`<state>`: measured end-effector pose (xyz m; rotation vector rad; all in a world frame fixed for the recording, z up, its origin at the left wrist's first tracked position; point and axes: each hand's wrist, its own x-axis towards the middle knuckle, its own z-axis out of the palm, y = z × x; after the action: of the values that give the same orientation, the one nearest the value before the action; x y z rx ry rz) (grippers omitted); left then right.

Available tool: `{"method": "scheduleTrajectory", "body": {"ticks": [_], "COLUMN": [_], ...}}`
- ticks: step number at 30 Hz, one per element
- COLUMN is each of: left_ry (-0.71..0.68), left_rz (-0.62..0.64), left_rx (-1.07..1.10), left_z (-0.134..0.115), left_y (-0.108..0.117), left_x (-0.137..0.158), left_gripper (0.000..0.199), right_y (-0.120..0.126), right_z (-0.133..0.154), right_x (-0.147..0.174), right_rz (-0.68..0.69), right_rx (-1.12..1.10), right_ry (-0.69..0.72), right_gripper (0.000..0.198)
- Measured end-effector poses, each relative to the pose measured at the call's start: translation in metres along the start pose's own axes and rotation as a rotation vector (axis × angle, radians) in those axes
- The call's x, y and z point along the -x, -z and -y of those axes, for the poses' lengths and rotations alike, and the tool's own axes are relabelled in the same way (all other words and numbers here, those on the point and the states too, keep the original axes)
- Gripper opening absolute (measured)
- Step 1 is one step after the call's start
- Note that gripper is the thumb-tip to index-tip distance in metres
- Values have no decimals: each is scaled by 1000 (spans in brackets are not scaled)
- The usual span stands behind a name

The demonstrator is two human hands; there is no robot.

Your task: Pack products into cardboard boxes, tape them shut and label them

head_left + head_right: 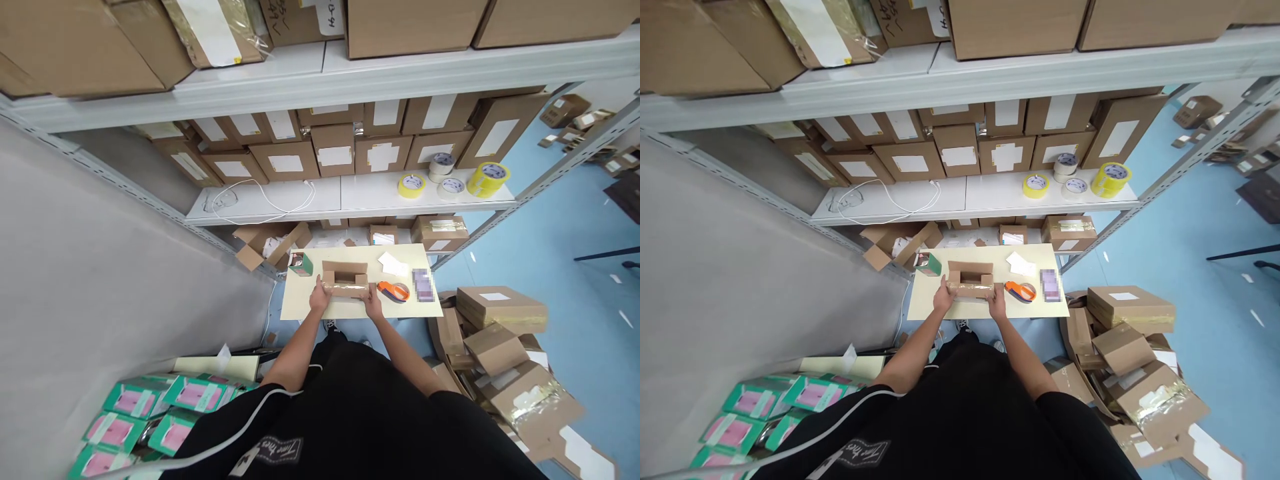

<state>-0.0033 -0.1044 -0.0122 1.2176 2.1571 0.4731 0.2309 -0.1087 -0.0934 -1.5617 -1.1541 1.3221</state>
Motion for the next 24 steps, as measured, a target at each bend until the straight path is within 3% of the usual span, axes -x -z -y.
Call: {"method": "scheduleTrajectory", "body": {"ticks": [4,9,12,16,20,24], "left_ry": [31,-325,-426,-419,-362,-305], "left_rz": [-12,-29,47,161,267,401], "left_rx": [-11,-134,-325,-563,-611,-624], "left_z": [2,-21,-29,-18,-5,-8], "left_y": [2,14,16,2,-13,-12], "left_x": [-3,-17,-17,0,9,-4], "left_gripper": [104,99,83,56,63,68], "right_y": [1,5,8,7,4,12], "right_z": [-1,10,18,19,10,2], "right_x": [3,-1,-4,-3,-3,-14], "right_rz": [27,38,74,56,42,9], "right_rx": [34,117,214,317,350,330], "right_ry": [-22,-47,-75,-99,-80,6], "right_gripper": [80,72,68,66,60,57]}}
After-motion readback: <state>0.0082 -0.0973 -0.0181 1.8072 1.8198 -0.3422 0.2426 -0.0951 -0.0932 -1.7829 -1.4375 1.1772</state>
